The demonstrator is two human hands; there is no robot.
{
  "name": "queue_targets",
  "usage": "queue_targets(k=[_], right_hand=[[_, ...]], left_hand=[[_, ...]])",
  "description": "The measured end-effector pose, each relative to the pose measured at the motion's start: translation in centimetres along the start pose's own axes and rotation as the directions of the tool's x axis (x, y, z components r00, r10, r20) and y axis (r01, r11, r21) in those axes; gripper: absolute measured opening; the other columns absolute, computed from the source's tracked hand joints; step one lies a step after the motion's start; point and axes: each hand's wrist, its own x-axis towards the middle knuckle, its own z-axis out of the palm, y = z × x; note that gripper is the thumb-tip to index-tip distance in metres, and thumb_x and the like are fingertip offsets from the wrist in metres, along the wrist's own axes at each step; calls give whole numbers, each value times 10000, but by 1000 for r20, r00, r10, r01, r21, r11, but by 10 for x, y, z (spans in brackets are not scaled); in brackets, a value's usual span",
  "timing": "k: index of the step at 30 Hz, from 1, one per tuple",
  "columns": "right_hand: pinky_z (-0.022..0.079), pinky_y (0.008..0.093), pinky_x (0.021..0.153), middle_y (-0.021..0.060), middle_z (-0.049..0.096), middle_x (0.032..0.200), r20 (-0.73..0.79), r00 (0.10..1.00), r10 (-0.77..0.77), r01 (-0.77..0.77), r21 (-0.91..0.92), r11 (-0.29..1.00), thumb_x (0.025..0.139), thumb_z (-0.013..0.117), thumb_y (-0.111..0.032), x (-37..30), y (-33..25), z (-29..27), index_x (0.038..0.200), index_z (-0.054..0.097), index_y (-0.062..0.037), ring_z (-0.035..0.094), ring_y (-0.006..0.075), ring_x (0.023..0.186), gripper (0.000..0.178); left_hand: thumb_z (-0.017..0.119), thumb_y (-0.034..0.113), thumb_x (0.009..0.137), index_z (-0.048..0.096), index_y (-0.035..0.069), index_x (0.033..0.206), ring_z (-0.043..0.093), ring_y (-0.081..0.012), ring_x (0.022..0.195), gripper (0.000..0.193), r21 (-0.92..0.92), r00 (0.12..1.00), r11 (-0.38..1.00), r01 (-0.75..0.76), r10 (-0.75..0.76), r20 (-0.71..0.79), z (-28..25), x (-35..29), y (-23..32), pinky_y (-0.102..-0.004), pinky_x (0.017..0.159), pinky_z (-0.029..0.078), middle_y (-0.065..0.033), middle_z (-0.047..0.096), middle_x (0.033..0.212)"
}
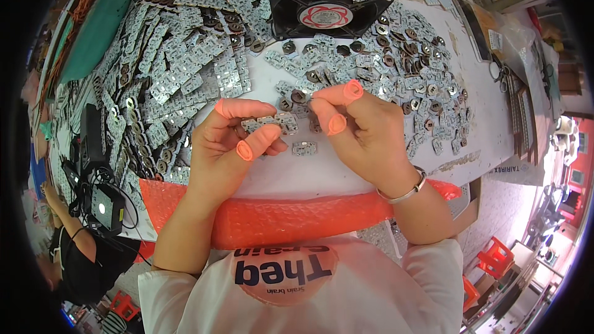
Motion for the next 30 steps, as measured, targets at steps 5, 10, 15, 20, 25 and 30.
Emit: queue_targets(k=[5,10,15,20,25,30], right_hand=[[441,207,544,48,656,758,42,999,-5,-4,218,976,856,620,-46,-3,-4,2,902,660,-9,593,89,622,72],[447,215,550,50,636,728,135,985,105,-145,334,931,869,609,-63,-2,-9,-3,892,645,-8,589,94,609,70],[462,207,567,29,638,757,224,967,126,-211,416,885,872,632,-100,-1,1,-7,903,639,-2,599,78,642,103],[474,248,572,59,645,714,181,983,-40,11,160,987,871,612,-104,7,-8,5,938,645,-27,612,108,640,107],[451,234,566,61,633,684,205,979,-19,1,88,996,885,576,-123,-6,-11,-4,967,622,-23,588,103,612,137],[421,222,543,16,593,656,246,969,35,-89,211,973,905,569,-167,-10,10,3,945,580,-16,543,73,585,156]], left_hand=[[628,-21,845,570,-1,1047,608,-103,730,211,8,999,999,54,-54,-9,3,0,1,-221,645,514,-59,598,899],[647,15,842,563,-3,1053,651,-148,715,228,36,999,999,40,-41,19,0,0,0,-247,629,539,-99,633,902],[630,-21,844,576,4,1044,620,-108,745,208,-3,996,998,57,-57,62,1,5,1,-225,644,515,-53,610,891],[656,27,841,564,10,1052,640,-129,745,231,25,1000,1000,-17,16,21,-4,-3,3,-252,643,534,-85,635,918],[650,22,847,550,18,1053,622,-114,754,228,17,987,989,-144,142,74,3,2,-20,-252,652,528,-69,628,920],[641,51,856,549,5,1024,635,-141,733,197,-93,993,996,18,-7,114,4,-1,-11,-253,634,531,-83,623,888]])
